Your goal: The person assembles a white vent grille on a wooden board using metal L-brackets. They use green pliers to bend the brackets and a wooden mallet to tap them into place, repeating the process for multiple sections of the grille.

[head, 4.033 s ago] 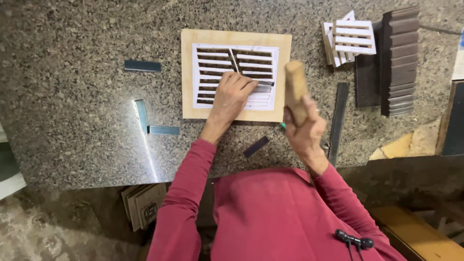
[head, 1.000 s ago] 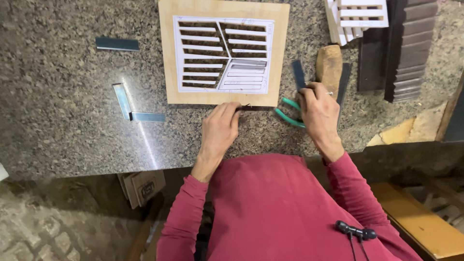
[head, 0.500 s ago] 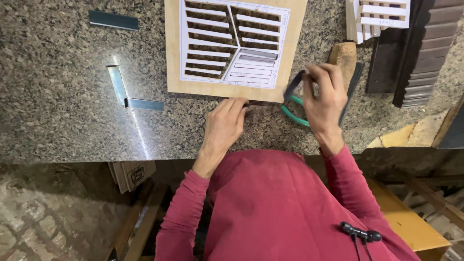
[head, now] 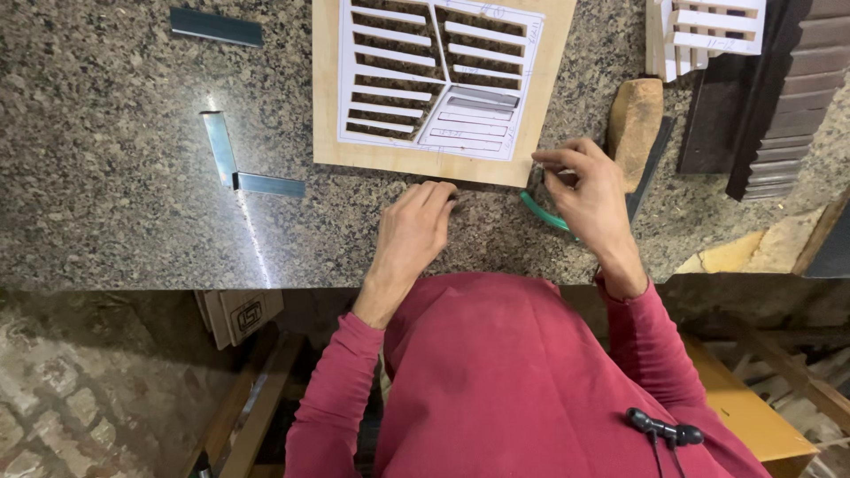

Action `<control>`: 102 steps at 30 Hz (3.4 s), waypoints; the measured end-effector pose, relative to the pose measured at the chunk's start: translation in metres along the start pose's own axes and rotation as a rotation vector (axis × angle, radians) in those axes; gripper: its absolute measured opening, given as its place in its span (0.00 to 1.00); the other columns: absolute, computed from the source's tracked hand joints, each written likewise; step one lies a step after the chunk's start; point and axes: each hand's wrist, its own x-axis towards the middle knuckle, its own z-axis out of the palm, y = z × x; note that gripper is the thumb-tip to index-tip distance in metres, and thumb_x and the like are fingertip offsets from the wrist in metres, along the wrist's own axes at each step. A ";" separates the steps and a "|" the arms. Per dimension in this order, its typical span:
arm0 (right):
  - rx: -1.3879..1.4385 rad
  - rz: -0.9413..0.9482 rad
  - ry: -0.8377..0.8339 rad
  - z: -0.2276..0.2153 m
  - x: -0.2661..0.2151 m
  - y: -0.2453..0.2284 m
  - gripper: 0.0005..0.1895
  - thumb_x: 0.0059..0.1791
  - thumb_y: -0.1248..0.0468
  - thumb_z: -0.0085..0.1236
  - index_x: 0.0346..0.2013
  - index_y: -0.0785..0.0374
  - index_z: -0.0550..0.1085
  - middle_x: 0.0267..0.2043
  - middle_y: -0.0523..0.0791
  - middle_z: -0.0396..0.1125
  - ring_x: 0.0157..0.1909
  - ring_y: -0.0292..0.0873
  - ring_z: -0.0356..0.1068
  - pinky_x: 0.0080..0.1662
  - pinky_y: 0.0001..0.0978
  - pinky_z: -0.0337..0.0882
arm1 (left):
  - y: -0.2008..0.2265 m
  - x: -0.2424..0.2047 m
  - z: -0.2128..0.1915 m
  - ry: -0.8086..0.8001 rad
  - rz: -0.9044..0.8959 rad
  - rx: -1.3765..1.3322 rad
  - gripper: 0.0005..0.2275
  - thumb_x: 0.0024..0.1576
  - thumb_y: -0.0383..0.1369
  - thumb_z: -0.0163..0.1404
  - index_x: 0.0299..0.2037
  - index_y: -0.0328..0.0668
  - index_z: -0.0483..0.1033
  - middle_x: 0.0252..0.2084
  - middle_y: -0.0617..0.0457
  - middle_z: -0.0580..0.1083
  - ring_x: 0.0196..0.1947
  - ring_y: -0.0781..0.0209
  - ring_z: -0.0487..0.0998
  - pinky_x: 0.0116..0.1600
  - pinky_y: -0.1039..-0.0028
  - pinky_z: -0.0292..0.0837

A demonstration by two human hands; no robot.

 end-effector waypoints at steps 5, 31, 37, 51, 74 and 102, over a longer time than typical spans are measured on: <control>-0.074 -0.081 0.027 -0.001 -0.002 -0.001 0.12 0.49 0.73 0.57 0.45 0.63 0.82 0.49 0.51 0.67 0.42 0.46 0.73 0.45 0.35 0.76 | 0.001 0.000 0.000 0.004 0.024 0.049 0.06 0.61 0.27 0.54 0.46 0.38 0.76 0.38 0.49 0.76 0.37 0.53 0.79 0.38 0.64 0.77; -0.318 -0.528 0.205 0.007 0.038 -0.035 0.06 0.53 0.72 0.65 0.44 0.64 0.81 0.44 0.46 0.71 0.42 0.48 0.75 0.43 0.38 0.75 | -0.005 -0.003 -0.009 0.106 0.139 0.058 0.08 0.57 0.23 0.54 0.47 0.32 0.78 0.45 0.48 0.74 0.48 0.49 0.74 0.55 0.59 0.71; -0.338 -0.562 0.197 0.008 0.047 -0.038 0.06 0.53 0.72 0.65 0.45 0.64 0.81 0.44 0.46 0.71 0.40 0.48 0.74 0.42 0.37 0.75 | -0.005 -0.001 -0.011 0.107 0.130 0.043 0.09 0.57 0.23 0.55 0.47 0.33 0.78 0.46 0.48 0.74 0.48 0.49 0.74 0.55 0.60 0.71; -0.385 -0.577 0.099 0.004 0.057 -0.039 0.04 0.55 0.70 0.64 0.43 0.66 0.81 0.44 0.46 0.71 0.38 0.47 0.75 0.42 0.36 0.75 | -0.005 0.001 -0.015 0.102 0.119 0.010 0.08 0.58 0.24 0.55 0.47 0.34 0.78 0.45 0.48 0.74 0.46 0.50 0.74 0.53 0.60 0.71; -0.262 -0.527 0.107 0.000 0.052 -0.040 0.07 0.55 0.73 0.63 0.48 0.67 0.81 0.43 0.48 0.75 0.41 0.46 0.77 0.42 0.35 0.75 | -0.007 -0.003 -0.013 0.124 0.129 0.025 0.09 0.58 0.24 0.55 0.47 0.34 0.78 0.45 0.48 0.74 0.47 0.50 0.74 0.55 0.60 0.71; -0.121 -0.449 0.189 0.009 -0.009 -0.016 0.11 0.55 0.76 0.61 0.51 0.66 0.78 0.46 0.49 0.74 0.46 0.45 0.77 0.47 0.34 0.75 | -0.001 -0.004 -0.009 0.129 0.033 0.112 0.12 0.56 0.25 0.58 0.50 0.38 0.76 0.47 0.50 0.74 0.51 0.50 0.71 0.59 0.59 0.67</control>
